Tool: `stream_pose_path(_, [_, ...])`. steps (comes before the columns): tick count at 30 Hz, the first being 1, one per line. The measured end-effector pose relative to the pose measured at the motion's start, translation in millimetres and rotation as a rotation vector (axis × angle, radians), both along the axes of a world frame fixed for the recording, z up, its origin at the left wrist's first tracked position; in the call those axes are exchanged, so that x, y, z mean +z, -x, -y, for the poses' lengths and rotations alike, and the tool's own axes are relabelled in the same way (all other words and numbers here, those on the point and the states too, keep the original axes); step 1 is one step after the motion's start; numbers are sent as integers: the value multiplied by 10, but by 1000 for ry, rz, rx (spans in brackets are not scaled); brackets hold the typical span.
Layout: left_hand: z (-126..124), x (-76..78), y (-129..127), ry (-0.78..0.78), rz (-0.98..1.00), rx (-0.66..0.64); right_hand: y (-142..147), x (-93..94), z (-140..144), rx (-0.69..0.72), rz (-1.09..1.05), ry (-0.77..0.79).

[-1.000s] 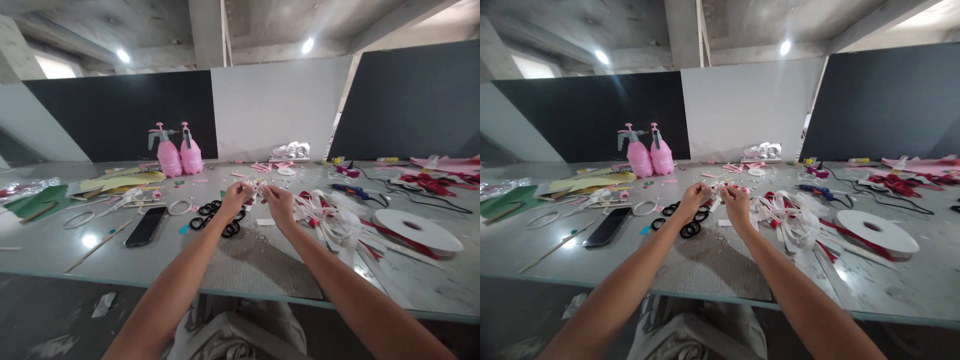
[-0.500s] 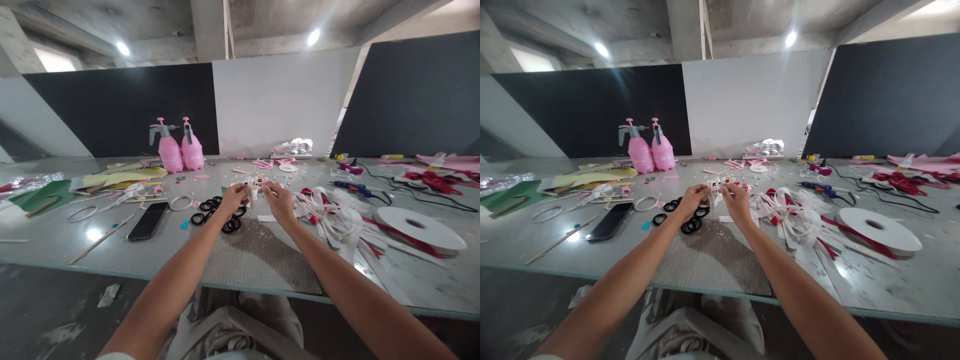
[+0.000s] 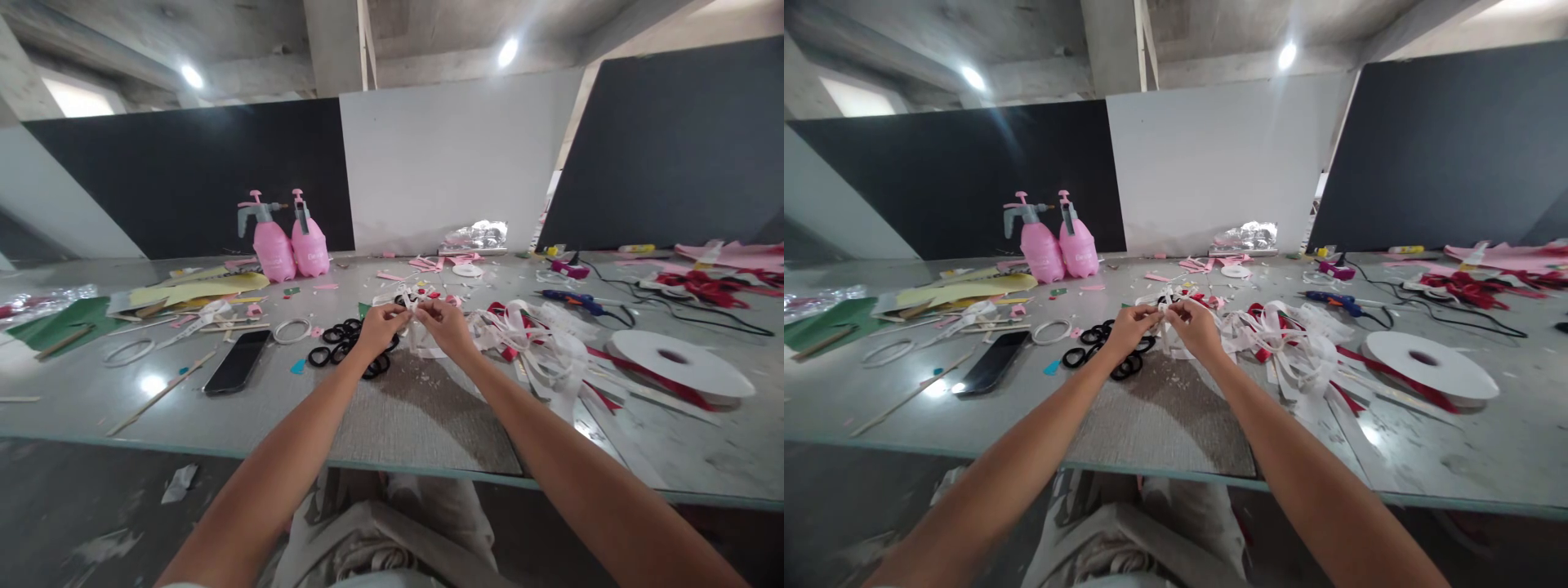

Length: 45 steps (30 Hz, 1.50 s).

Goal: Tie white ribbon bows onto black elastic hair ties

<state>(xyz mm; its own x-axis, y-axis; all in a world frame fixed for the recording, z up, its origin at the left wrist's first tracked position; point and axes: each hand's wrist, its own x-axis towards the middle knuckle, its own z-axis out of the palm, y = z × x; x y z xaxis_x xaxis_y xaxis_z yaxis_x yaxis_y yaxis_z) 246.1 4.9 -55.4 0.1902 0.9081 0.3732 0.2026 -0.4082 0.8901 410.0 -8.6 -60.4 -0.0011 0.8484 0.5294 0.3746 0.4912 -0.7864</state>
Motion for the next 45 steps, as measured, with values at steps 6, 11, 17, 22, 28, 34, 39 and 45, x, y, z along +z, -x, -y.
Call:
stream_pose_path(6, [30, 15, -26, 51, 23, -81, -13, 38, 54, -22, 122, -20])
stream_pose_path(11, [47, 51, 34, -31, -152, -89, -40, 92, 44, -32, 418, -64])
stream_pose_path(17, [12, 44, 24, -15, -11, -67, -62, 160, 75, -88, 334, -243])
stream_pose_path(22, [20, 53, -5, 200, 332, -30, -88, 192, 161, -221, 202, -385])
stream_pose_path(28, [70, 79, -20, 271, 345, -76, -7, 82, 84, -69, 243, -229])
stream_pose_path(34, [56, 73, 4, 230, 327, -106, -8, 48, 38, -29, 241, -152])
stream_pose_path(39, [19, 52, 21, 199, 316, -78, -5, 25, 36, -5, 174, -96])
stream_pose_path(45, [-13, -6, 9, 159, 299, -25, 13, -17, 13, -8, 145, -60])
